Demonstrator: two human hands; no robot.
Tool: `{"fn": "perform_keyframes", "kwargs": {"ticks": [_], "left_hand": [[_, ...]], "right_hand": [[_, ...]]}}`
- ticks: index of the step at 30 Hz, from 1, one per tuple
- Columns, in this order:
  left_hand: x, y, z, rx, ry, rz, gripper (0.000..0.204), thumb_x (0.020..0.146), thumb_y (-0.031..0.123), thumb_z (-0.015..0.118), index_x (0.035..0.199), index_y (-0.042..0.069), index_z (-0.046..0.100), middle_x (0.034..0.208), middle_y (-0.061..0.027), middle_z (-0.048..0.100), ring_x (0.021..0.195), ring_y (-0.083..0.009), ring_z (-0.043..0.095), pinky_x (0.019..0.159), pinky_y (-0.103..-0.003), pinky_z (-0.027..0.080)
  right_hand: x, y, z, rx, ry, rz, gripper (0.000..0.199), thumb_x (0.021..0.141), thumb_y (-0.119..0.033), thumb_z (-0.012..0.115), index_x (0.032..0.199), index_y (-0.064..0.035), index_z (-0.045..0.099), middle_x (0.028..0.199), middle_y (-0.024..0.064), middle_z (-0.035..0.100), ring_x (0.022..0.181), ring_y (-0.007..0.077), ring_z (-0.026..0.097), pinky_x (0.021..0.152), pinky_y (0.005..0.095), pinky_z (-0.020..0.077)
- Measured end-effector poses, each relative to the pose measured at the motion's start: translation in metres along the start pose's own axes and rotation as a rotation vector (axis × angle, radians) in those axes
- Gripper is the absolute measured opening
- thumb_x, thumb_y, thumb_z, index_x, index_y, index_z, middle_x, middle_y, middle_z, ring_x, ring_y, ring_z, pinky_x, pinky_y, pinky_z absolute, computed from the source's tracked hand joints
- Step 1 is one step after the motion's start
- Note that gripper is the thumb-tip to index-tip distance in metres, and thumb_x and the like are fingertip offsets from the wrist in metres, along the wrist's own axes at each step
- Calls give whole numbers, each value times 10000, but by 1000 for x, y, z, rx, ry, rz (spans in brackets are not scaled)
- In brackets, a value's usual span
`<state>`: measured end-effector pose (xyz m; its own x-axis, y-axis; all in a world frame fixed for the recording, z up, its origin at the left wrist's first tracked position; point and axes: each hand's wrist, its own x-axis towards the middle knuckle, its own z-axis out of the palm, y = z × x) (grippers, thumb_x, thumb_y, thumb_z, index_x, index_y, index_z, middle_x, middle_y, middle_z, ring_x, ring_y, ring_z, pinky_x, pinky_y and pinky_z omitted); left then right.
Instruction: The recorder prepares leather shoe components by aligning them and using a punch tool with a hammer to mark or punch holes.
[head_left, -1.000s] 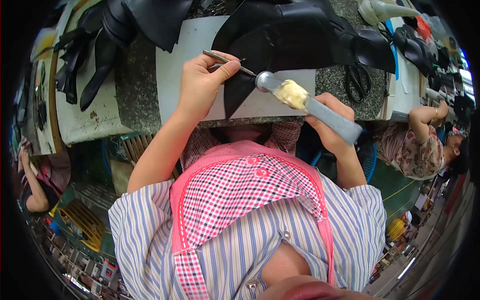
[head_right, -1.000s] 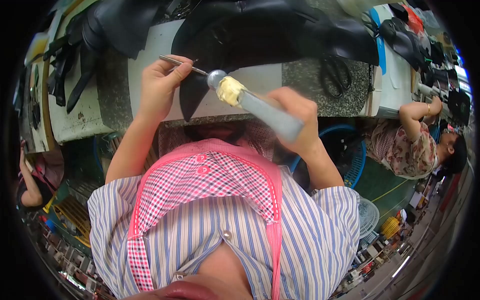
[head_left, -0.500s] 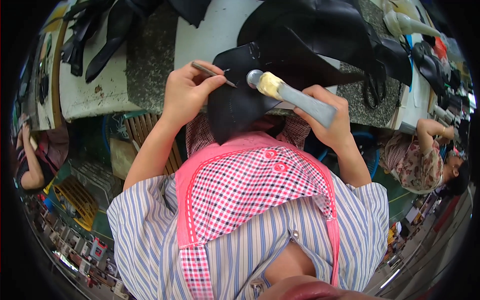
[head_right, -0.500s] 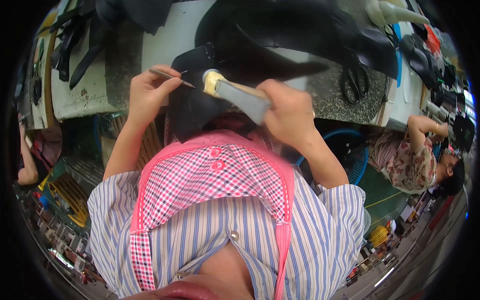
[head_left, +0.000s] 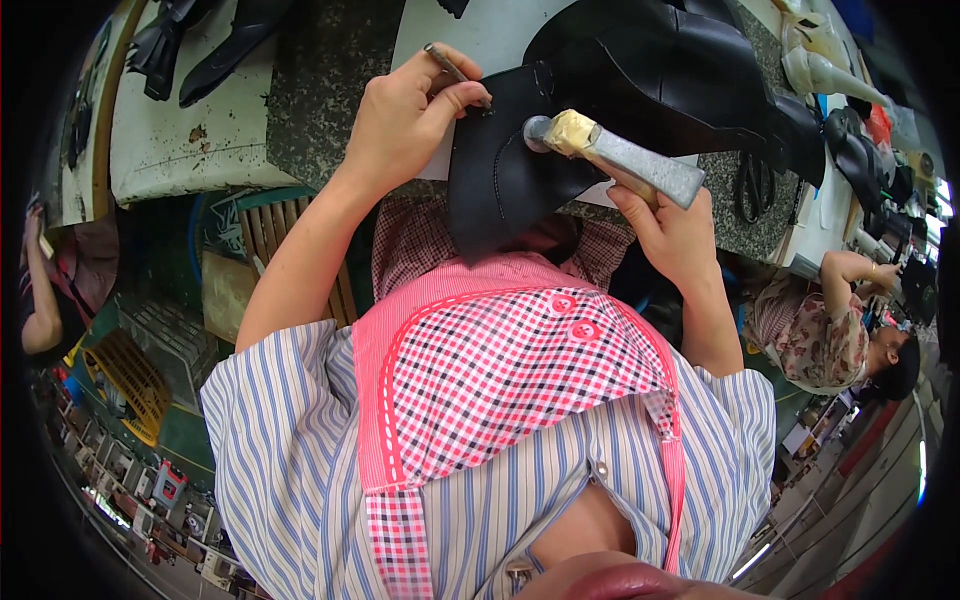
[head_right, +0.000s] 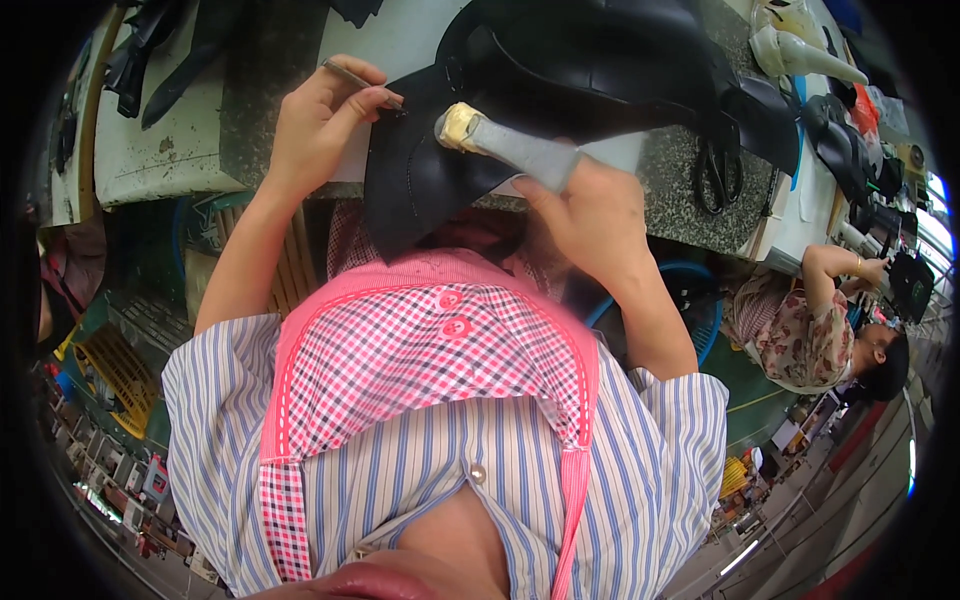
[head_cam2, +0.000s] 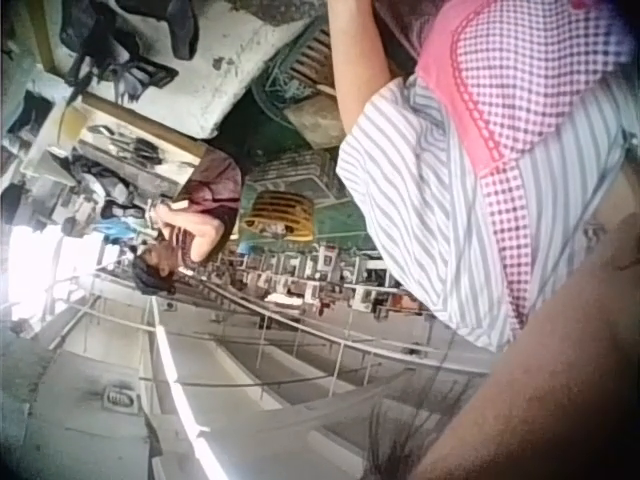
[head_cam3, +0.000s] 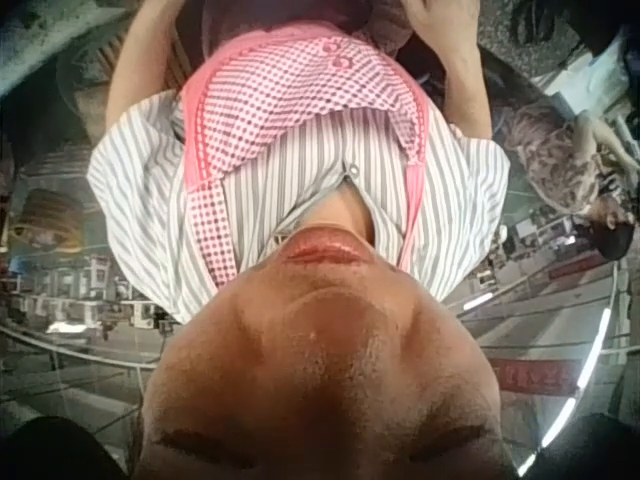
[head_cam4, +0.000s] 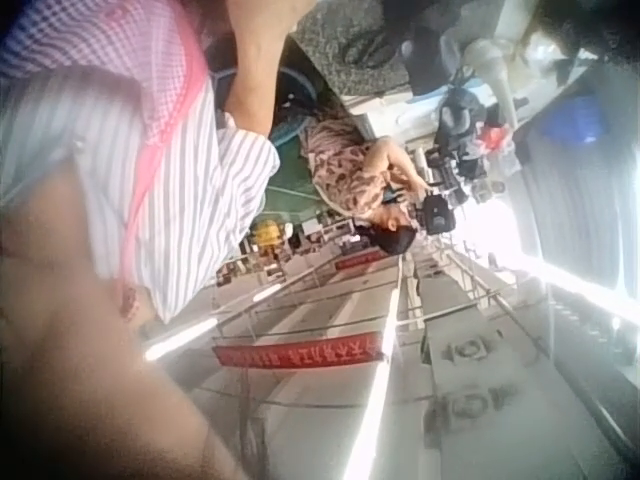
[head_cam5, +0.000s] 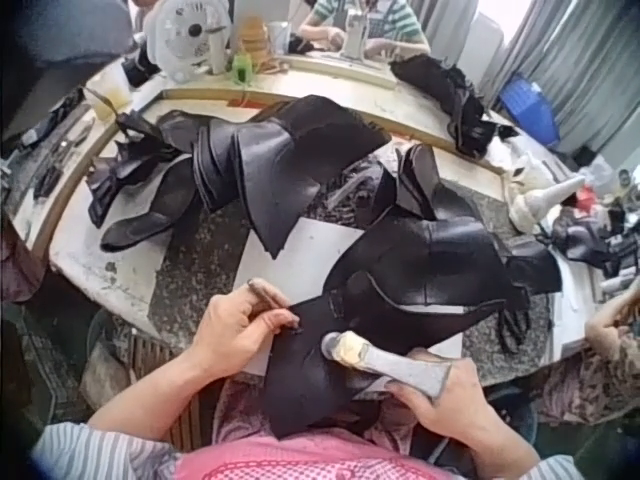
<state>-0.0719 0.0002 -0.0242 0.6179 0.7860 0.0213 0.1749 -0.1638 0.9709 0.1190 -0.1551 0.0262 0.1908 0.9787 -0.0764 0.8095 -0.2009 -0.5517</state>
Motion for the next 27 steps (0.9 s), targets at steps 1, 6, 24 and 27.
{"fn": "perform_keyframes", "kwargs": {"ticks": [1, 6, 24, 27], "left_hand": [[1, 3, -1, 78, -52, -17, 63, 820, 62, 505, 834, 3, 522, 768, -58, 628, 715, -98, 584, 645, -211, 451], [2, 3, -2, 167, -65, 69, 43, 790, 37, 519, 821, 8, 527, 760, -76, 626, 709, -126, 602, 629, -228, 454], [14, 11, -8, 151, -309, 110, 82, 769, 7, 477, 850, 11, 471, 719, -98, 589, 670, -185, 595, 607, -261, 468], [4, -1, -10, 431, -268, 331, 90, 763, 15, 487, 853, 6, 479, 711, -100, 586, 658, -189, 592, 599, -270, 466]], "right_hand": [[0, 0, -1, 14, 23, -13, 245, 708, -261, 622, 819, -45, 590, 637, 137, 562, 583, 309, 558, 519, 352, 430], [10, -2, -24, 119, 46, 39, 244, 742, -227, 610, 791, 10, 581, 557, 92, 534, 477, 155, 510, 474, 258, 397], [41, -59, -72, 636, 413, -416, 189, 820, -171, 516, 757, 6, 533, 621, 41, 494, 466, 47, 387, 372, 152, 242], [54, -59, -48, 78, 96, -459, 142, 736, -121, 608, 796, -10, 542, 561, 84, 469, 425, 144, 379, 420, 254, 331]]}}
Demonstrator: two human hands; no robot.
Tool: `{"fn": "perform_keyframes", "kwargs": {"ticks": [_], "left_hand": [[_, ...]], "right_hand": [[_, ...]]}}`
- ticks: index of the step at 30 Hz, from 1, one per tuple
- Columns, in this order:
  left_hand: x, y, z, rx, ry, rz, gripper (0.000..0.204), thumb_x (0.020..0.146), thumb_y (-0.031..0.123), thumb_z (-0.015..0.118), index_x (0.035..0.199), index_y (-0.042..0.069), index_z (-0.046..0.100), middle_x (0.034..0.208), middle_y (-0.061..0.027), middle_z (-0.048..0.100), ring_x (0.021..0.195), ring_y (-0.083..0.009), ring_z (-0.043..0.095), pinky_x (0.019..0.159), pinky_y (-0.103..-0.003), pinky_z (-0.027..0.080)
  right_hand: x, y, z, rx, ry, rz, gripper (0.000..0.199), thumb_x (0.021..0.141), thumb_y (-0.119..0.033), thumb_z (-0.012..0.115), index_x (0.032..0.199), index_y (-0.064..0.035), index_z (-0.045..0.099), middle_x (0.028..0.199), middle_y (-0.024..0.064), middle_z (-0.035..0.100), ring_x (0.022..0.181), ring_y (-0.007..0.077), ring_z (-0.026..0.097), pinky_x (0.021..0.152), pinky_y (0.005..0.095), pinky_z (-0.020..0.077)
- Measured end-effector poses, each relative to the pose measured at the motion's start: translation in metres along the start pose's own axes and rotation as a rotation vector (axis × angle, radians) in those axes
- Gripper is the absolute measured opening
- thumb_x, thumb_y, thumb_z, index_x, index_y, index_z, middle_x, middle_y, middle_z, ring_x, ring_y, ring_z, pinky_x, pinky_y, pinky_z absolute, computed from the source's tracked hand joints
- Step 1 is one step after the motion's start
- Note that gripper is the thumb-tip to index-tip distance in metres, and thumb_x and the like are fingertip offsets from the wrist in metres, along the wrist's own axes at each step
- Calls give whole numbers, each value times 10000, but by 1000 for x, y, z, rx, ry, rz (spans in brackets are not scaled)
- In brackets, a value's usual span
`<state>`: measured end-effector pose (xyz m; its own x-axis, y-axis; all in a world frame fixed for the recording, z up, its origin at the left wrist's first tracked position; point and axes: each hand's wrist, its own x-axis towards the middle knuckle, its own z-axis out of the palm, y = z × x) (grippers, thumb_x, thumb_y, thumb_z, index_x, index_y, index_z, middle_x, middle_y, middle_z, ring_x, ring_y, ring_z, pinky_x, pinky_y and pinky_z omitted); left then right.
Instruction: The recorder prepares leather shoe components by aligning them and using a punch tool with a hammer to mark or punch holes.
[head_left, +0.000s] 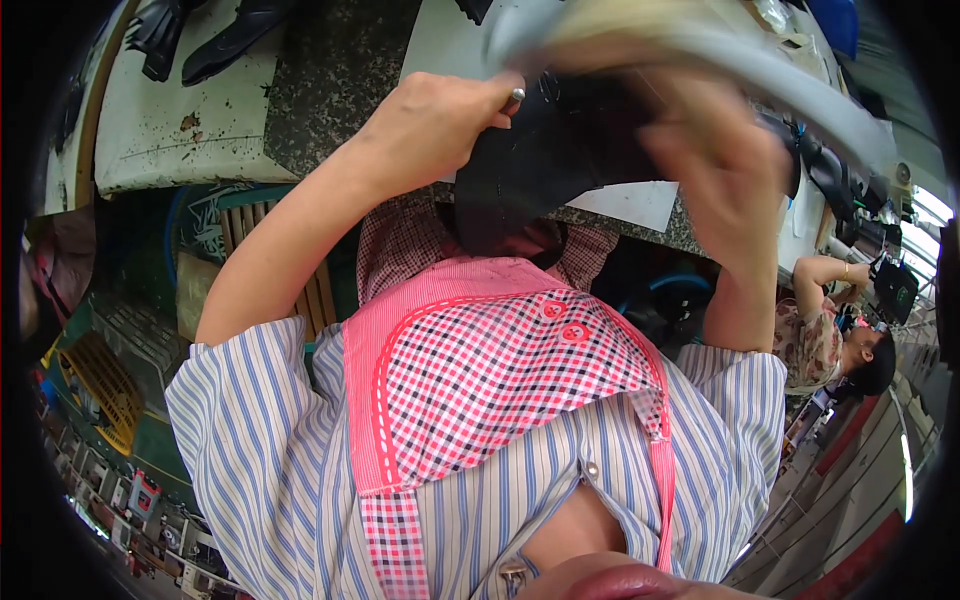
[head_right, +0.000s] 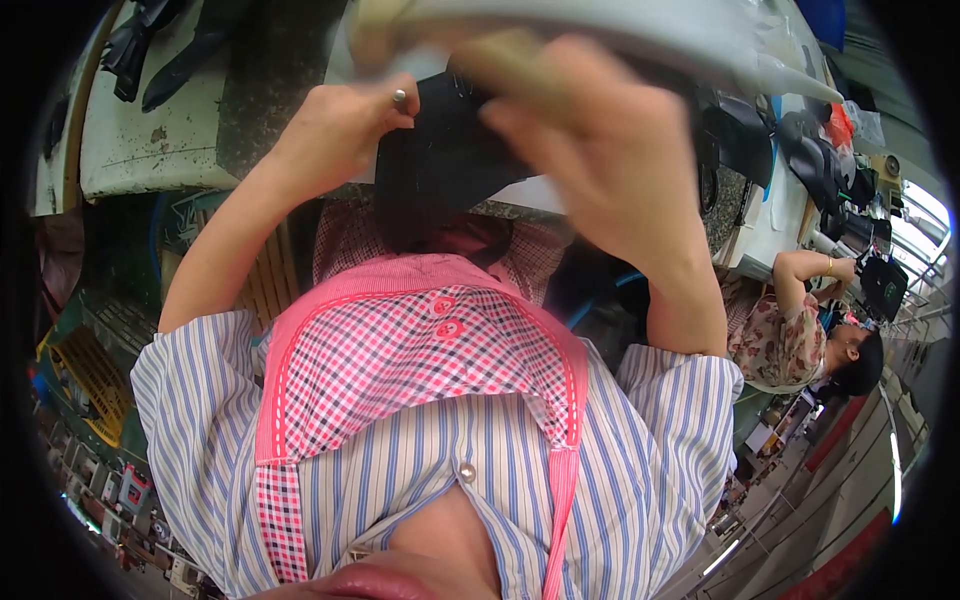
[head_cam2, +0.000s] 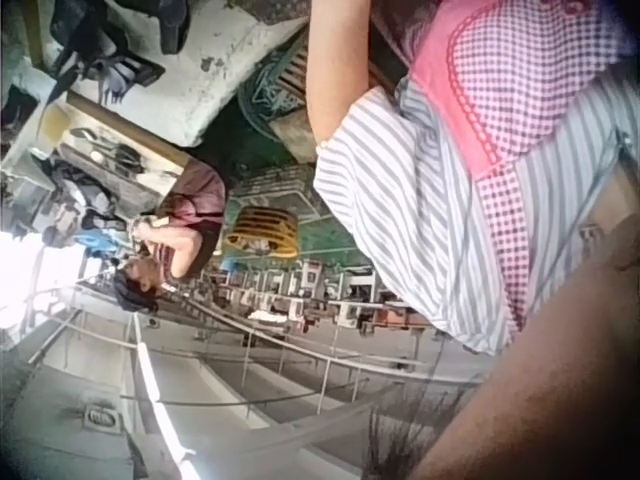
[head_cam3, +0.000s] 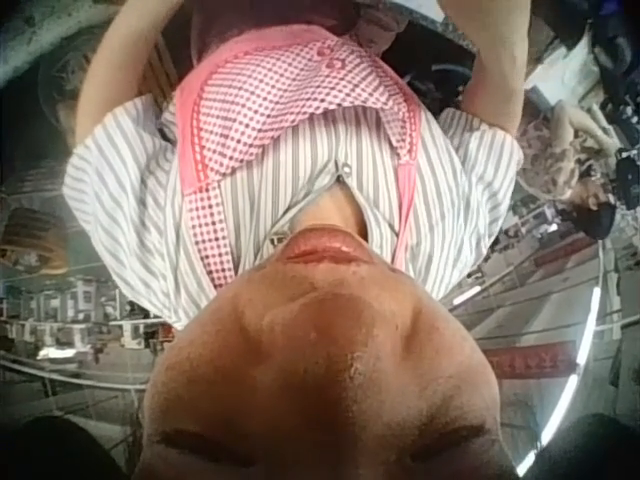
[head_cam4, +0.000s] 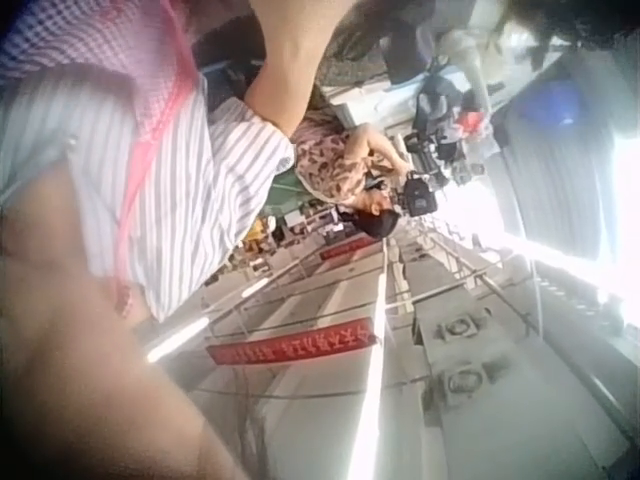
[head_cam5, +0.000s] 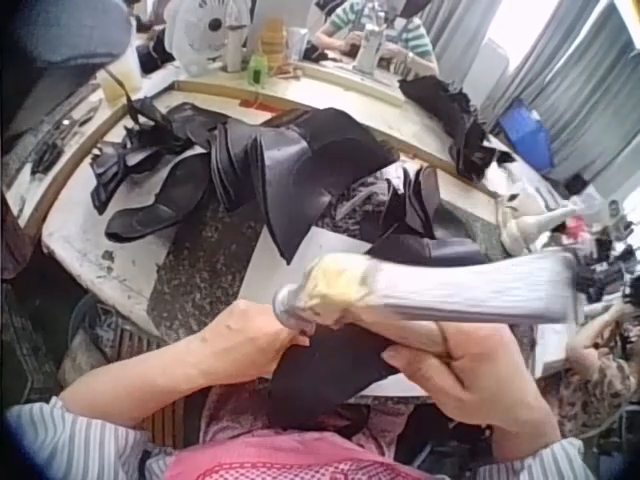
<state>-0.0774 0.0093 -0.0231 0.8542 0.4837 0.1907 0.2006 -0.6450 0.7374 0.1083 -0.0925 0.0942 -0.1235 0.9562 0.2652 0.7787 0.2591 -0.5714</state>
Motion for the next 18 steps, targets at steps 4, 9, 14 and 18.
{"fn": "perform_keyframes", "kwargs": {"ticks": [4, 9, 14, 18], "left_hand": [[8, 9, -6, -105, 79, -244, 110, 761, 53, 519, 863, 14, 507, 715, -76, 596, 681, -209, 597, 628, -279, 459], [28, 20, 28, 143, 262, 169, 115, 696, 49, 592, 734, 10, 491, 1006, -125, 518, 938, -266, 499, 740, -311, 426], [47, 40, 15, -344, 32, 93, 111, 637, 21, 633, 691, 11, 536, 819, -108, 486, 706, -231, 520, 603, -295, 422], [107, 46, -69, -247, 152, 2, 92, 731, 48, 605, 803, 37, 550, 793, 4, 567, 729, -83, 520, 675, -207, 415]], "right_hand": [[-13, 7, -17, 10, -63, 343, 135, 711, -67, 616, 818, -11, 557, 544, 48, 460, 489, 99, 424, 458, 222, 344], [-40, 62, -60, -107, 396, 482, 193, 762, -183, 613, 835, -8, 575, 626, -8, 536, 546, 63, 476, 499, 201, 361], [-63, 172, -52, -530, 368, 592, 427, 624, -415, 690, 821, -44, 612, 758, 119, 605, 699, 256, 582, 621, 338, 434], [-83, 208, -40, -164, 317, 831, 476, 565, -381, 731, 862, -37, 591, 782, 106, 612, 722, 226, 586, 657, 319, 441]]}}
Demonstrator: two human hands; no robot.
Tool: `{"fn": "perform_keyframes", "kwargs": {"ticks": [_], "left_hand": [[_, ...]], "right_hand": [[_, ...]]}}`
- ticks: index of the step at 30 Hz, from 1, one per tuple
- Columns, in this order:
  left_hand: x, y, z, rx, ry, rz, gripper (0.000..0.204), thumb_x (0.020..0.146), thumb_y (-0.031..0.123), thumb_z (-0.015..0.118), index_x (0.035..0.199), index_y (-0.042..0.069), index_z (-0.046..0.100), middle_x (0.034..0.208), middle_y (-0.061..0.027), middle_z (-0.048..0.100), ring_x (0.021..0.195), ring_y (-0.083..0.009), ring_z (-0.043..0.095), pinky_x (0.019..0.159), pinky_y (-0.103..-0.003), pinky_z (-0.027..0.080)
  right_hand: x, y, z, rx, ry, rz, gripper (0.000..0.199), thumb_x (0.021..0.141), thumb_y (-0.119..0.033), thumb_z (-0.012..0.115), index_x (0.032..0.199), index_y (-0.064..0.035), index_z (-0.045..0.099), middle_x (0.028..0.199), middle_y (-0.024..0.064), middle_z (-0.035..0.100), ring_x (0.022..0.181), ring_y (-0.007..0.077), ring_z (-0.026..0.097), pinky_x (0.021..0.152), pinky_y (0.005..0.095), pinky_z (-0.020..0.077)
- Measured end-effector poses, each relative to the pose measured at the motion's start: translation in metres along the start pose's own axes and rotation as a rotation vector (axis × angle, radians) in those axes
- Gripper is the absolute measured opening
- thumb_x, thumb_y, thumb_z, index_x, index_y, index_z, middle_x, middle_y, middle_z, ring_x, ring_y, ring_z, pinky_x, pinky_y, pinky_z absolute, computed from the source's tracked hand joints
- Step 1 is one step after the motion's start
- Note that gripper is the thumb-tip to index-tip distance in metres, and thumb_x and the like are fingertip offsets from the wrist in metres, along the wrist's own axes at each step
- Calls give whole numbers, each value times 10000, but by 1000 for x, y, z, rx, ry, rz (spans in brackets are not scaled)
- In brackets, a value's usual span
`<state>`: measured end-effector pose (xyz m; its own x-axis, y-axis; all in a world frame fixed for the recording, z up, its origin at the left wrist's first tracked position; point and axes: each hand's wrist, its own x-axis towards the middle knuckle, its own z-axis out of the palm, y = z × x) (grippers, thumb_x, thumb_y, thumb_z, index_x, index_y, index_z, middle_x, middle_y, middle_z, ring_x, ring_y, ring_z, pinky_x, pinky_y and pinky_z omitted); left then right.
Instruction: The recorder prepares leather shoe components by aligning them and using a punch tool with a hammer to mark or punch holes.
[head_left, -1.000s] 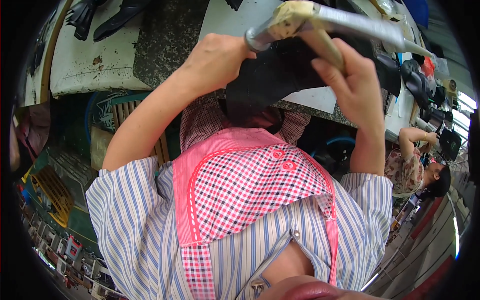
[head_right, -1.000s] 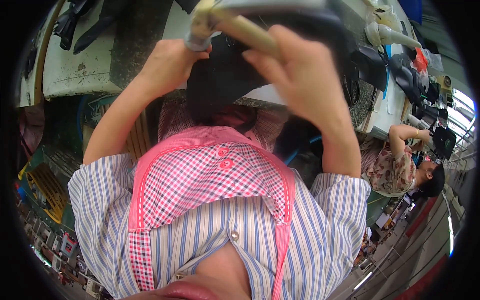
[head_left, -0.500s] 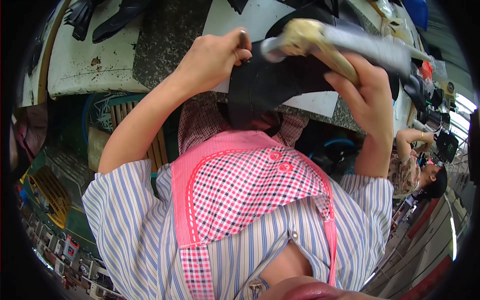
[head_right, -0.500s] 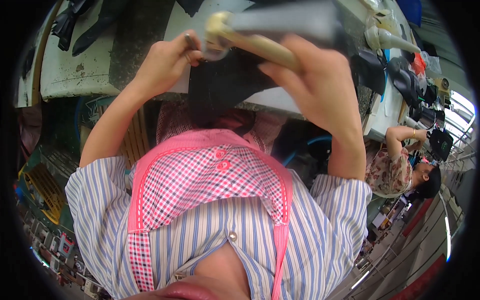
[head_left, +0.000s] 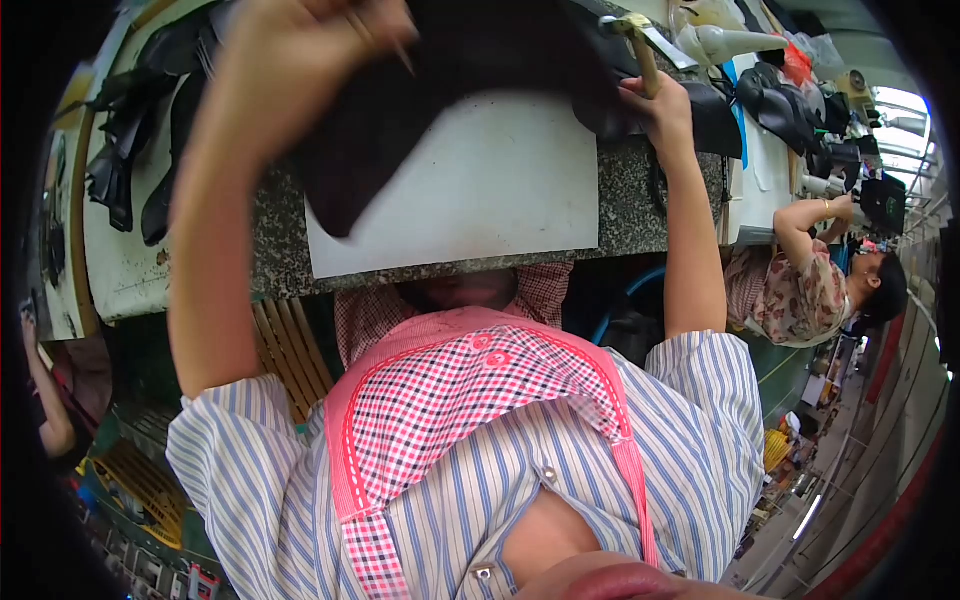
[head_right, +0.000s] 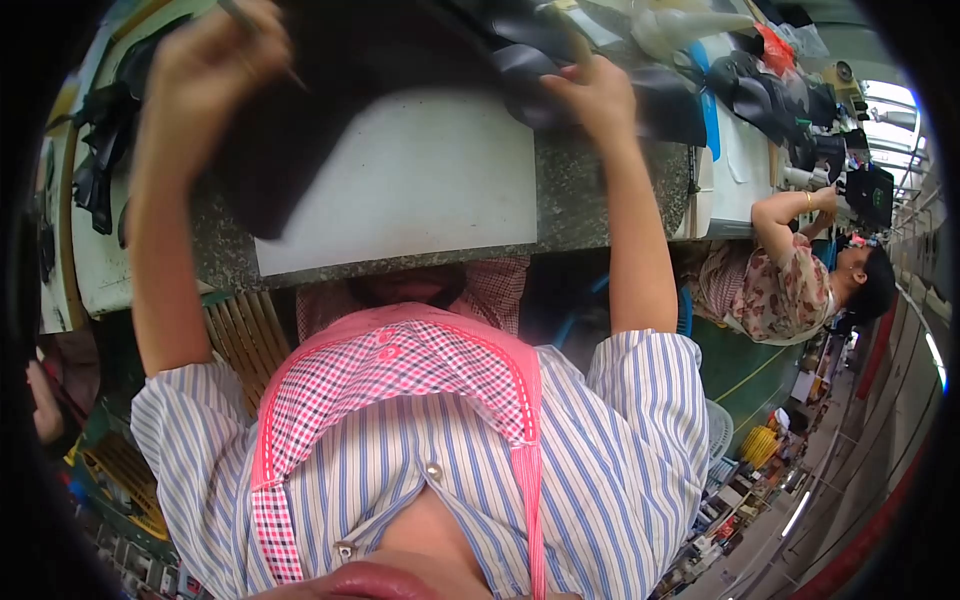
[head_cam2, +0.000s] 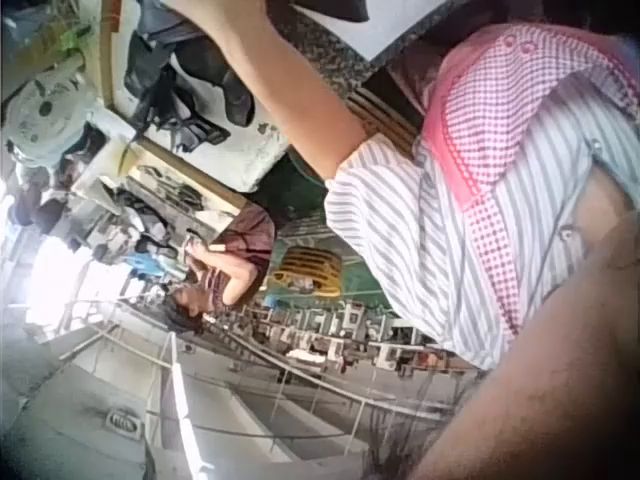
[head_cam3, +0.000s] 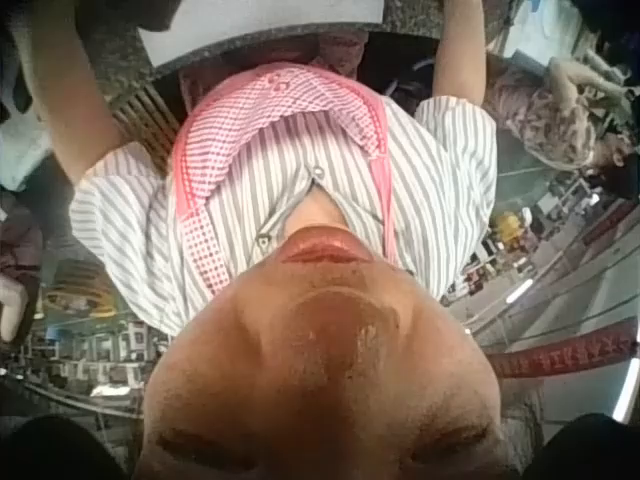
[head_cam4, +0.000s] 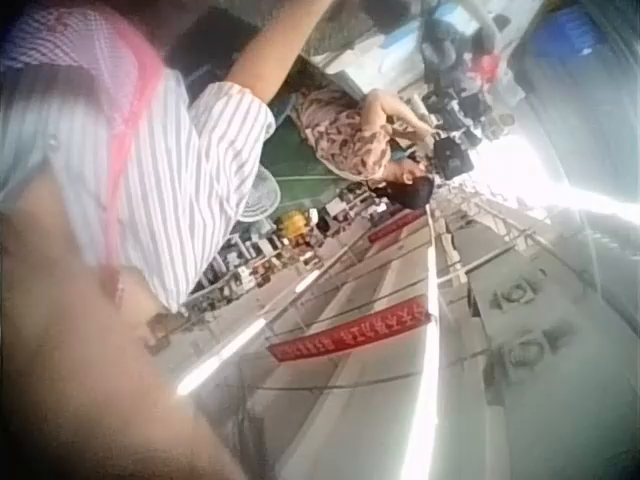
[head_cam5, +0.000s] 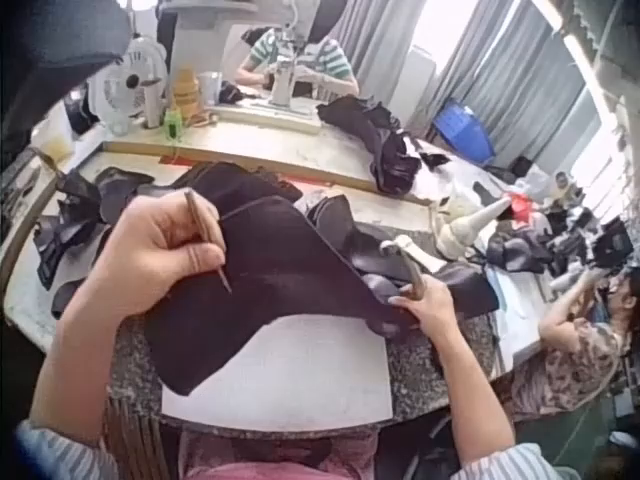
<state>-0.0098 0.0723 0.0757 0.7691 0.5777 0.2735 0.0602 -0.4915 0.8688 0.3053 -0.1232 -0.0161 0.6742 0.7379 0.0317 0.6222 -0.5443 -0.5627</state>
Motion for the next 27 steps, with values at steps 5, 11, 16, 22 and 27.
{"fn": "perform_keyframes", "kwargs": {"ticks": [5, 11, 16, 22, 27], "left_hand": [[48, 10, -48, 772, 379, 91, 57, 708, 24, 589, 690, -16, 553, 664, -39, 567, 570, -102, 510, 538, -229, 409], [18, -14, 59, 422, -351, 582, 132, 642, -14, 597, 695, 27, 483, 1118, -66, 521, 1069, -259, 453, 811, -319, 427], [3, -26, 74, 194, -414, 367, 116, 675, -25, 573, 711, 35, 481, 1101, -62, 538, 1140, -258, 403, 798, -315, 439], [-15, -27, 83, 58, -517, -138, 50, 791, 3, 488, 831, 13, 459, 805, -99, 621, 837, -234, 604, 699, -285, 452], [-13, -37, 104, -104, -219, -111, 61, 815, 63, 497, 851, 23, 469, 746, -92, 613, 719, -179, 608, 647, -256, 451]], "right_hand": [[-18, -52, 21, 124, -54, -62, 391, 627, -256, 735, 865, 2, 562, 763, 14, 557, 705, 86, 513, 646, 226, 427], [-55, -69, 31, 355, -103, -84, 529, 584, -285, 753, 1012, -40, 561, 838, 50, 607, 734, 127, 573, 653, 262, 446], [-69, -77, 12, 579, -137, -31, 204, 721, -133, 655, 827, -30, 513, 714, -49, 438, 646, 30, 403, 577, 176, 345], [-95, -65, 3, 427, -305, -38, 246, 759, -210, 616, 891, -15, 543, 748, -18, 501, 652, 53, 442, 586, 194, 370], [-109, -67, 7, 101, -339, -83, 293, 766, -230, 601, 969, -23, 558, 740, 45, 543, 659, 102, 503, 606, 240, 417]]}}
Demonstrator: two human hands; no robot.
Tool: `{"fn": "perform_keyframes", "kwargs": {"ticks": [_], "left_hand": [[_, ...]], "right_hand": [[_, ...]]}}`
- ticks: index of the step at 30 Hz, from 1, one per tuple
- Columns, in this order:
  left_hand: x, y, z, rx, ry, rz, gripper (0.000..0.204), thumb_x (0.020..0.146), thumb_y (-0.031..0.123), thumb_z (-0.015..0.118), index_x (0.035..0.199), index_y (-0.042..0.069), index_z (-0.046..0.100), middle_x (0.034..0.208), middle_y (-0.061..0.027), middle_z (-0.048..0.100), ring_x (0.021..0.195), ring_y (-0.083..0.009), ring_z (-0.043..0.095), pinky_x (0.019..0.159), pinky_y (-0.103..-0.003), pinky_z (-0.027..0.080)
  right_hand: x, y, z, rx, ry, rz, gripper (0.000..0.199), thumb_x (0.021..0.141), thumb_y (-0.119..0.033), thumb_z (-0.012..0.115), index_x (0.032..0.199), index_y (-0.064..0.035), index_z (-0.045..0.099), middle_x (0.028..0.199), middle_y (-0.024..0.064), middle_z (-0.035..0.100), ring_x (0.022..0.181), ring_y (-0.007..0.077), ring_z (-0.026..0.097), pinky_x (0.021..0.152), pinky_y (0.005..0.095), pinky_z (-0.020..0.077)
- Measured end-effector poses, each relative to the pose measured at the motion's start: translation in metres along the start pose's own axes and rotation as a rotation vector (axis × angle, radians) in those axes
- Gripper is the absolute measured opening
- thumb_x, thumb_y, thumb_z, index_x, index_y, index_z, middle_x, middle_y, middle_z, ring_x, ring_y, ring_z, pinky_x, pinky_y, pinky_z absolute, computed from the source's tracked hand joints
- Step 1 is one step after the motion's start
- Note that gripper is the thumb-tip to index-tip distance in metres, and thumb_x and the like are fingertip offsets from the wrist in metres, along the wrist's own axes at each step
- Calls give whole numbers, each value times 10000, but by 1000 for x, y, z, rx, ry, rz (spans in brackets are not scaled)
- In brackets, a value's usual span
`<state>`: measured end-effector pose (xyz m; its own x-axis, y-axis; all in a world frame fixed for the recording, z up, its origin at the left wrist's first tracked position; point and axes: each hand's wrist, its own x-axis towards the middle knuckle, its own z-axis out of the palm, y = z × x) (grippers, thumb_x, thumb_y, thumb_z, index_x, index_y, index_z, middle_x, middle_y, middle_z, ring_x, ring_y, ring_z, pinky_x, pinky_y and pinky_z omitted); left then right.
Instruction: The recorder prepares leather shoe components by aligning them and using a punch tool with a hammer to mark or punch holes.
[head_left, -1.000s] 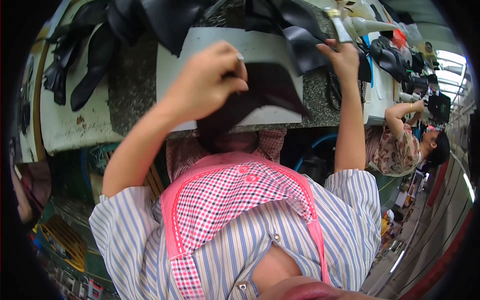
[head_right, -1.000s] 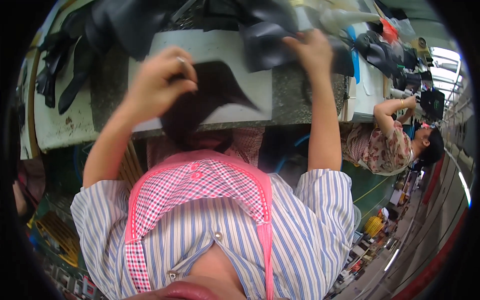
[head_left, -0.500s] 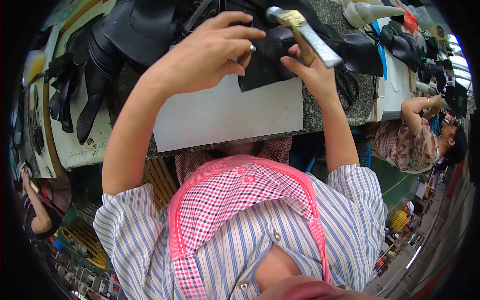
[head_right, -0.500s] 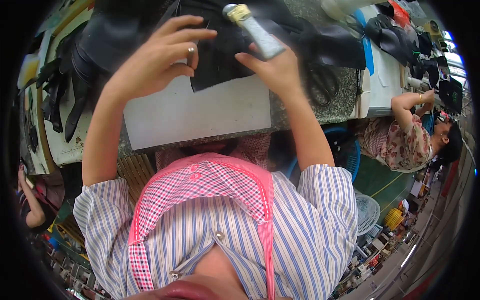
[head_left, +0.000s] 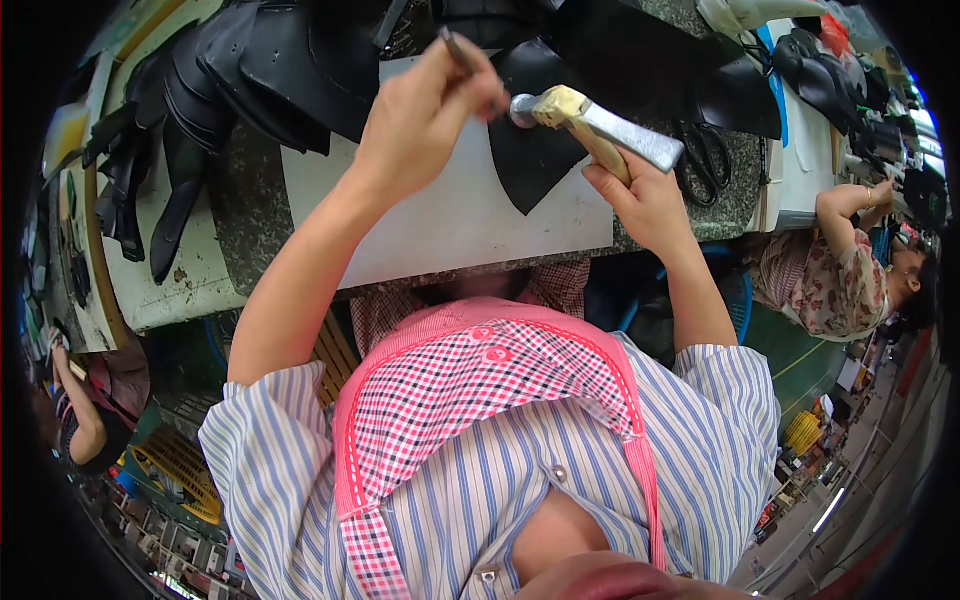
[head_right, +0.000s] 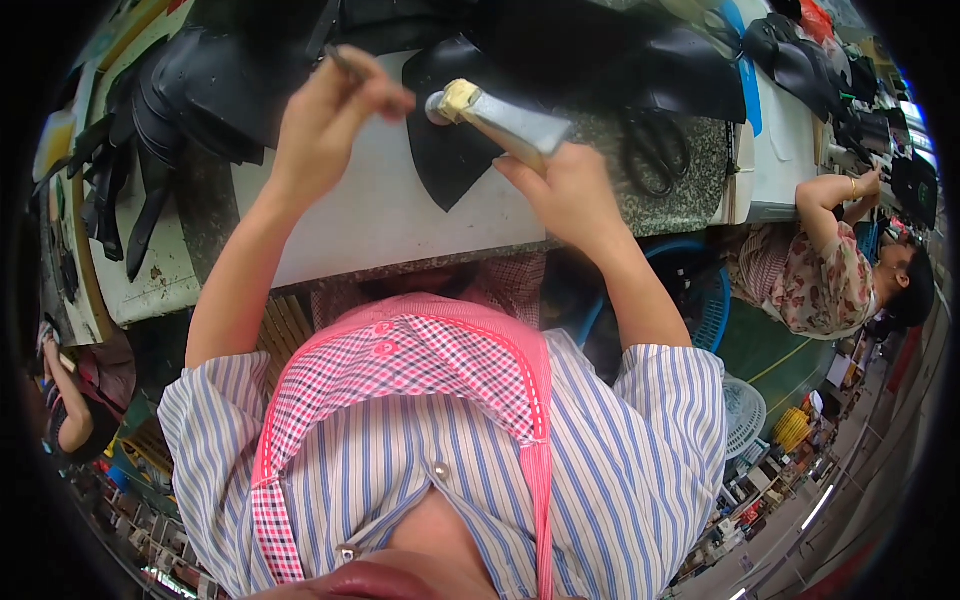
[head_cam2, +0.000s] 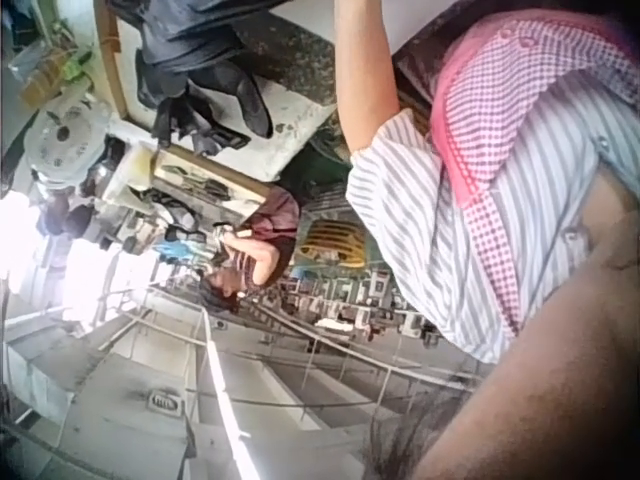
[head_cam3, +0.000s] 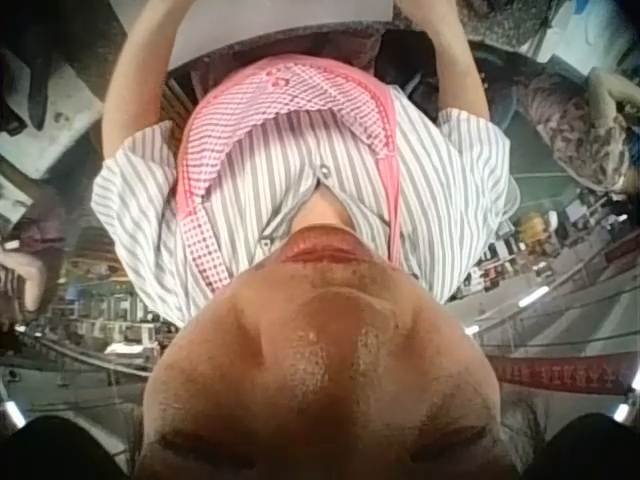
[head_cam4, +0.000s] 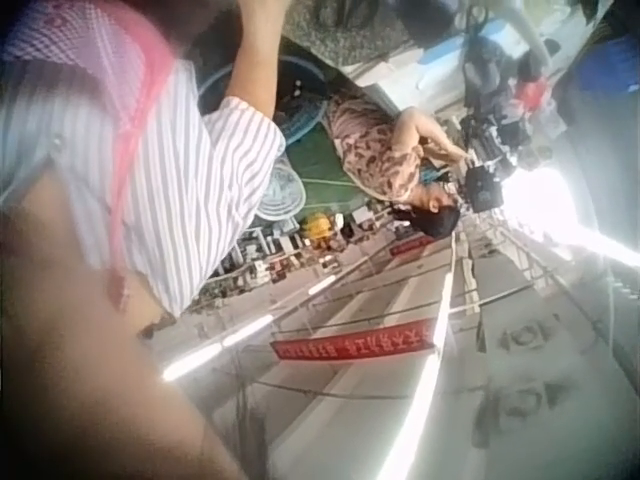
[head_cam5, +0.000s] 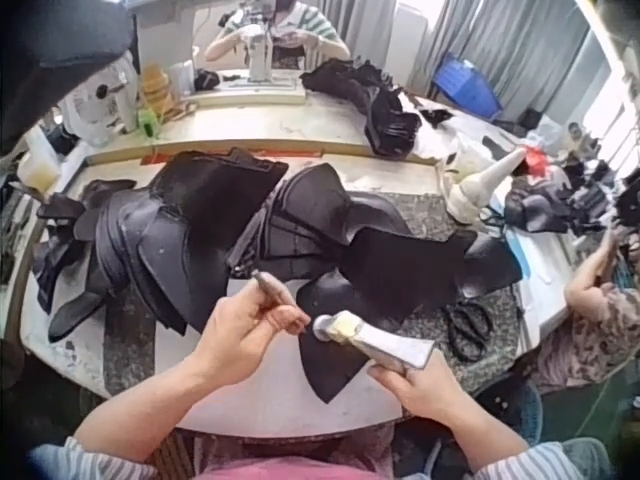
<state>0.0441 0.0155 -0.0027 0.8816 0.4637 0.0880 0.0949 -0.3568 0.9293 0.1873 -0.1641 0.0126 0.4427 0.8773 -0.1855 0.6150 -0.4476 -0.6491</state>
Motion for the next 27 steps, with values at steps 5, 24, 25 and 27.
{"fn": "perform_keyframes", "kwargs": {"ticks": [5, 24, 25, 27], "left_hand": [[32, -22, 18, 116, 242, -30, 89, 834, 94, 488, 859, 15, 522, 750, -51, 618, 681, -104, 582, 635, -223, 460], [37, -21, 1, -101, 45, -161, 81, 843, 63, 445, 869, 8, 499, 758, -85, 614, 719, -164, 604, 651, -248, 474], [42, -19, -5, -54, 14, -176, 88, 852, 63, 436, 861, 4, 500, 789, -84, 610, 762, -147, 595, 680, -246, 474], [41, -21, 0, -69, 17, -118, 76, 835, 68, 458, 841, 8, 504, 749, -87, 607, 712, -156, 593, 649, -257, 469]], "right_hand": [[2, 1, 2, 37, -50, 59, 269, 774, -229, 593, 945, -23, 559, 720, 37, 535, 650, 102, 498, 600, 242, 412], [54, -38, -77, 8, 127, -318, 136, 817, -158, 537, 812, -23, 519, 594, -60, 369, 531, 25, 334, 461, 178, 261], [50, -46, -88, 97, 146, -202, 164, 823, -170, 533, 852, -9, 526, 602, -60, 398, 513, 21, 347, 452, 170, 262], [44, -50, -95, 304, 295, -402, 215, 833, -186, 519, 885, 23, 521, 617, -17, 443, 500, 35, 364, 431, 162, 258]]}}
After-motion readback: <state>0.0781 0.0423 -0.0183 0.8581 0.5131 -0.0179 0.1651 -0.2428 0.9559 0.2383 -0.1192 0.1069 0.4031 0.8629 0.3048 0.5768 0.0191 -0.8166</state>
